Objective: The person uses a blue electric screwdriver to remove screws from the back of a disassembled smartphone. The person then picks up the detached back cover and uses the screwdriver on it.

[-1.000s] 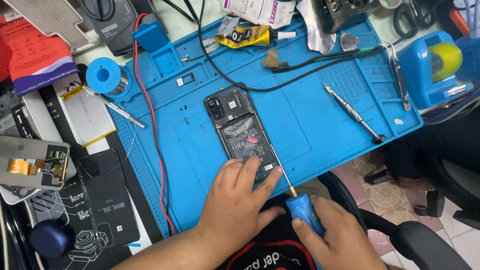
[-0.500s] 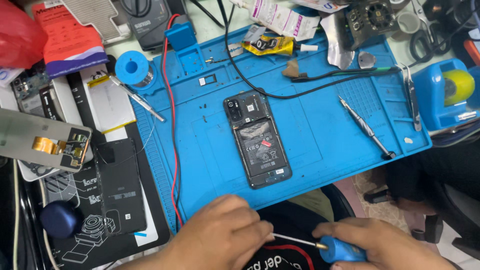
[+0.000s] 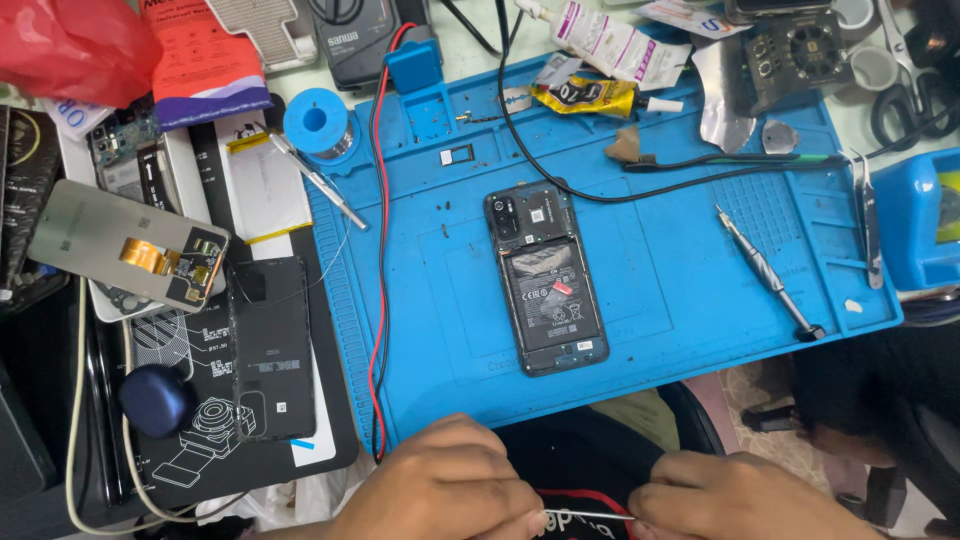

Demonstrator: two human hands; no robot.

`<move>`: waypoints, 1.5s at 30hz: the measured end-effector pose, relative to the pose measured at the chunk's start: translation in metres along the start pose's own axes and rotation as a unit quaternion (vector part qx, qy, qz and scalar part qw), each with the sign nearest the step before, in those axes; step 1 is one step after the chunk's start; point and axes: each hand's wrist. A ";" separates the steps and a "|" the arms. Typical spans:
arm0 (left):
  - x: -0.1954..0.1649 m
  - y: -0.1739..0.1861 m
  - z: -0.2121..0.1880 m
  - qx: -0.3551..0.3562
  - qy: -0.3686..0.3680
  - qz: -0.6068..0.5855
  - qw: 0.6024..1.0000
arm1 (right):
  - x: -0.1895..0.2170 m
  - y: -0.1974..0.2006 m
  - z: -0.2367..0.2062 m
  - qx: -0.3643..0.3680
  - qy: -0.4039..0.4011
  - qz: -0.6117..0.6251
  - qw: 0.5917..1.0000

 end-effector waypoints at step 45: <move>0.036 0.029 -0.038 -0.239 0.223 0.178 0.928 | 0.090 0.099 0.113 -0.240 -0.144 -0.264 0.923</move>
Point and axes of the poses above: each hand's wrist, its own z-axis towards the middle knuckle, its own y-axis out of the back of the hand, x = y × z, and after that the axes turned 5 degrees about -z, right-handed
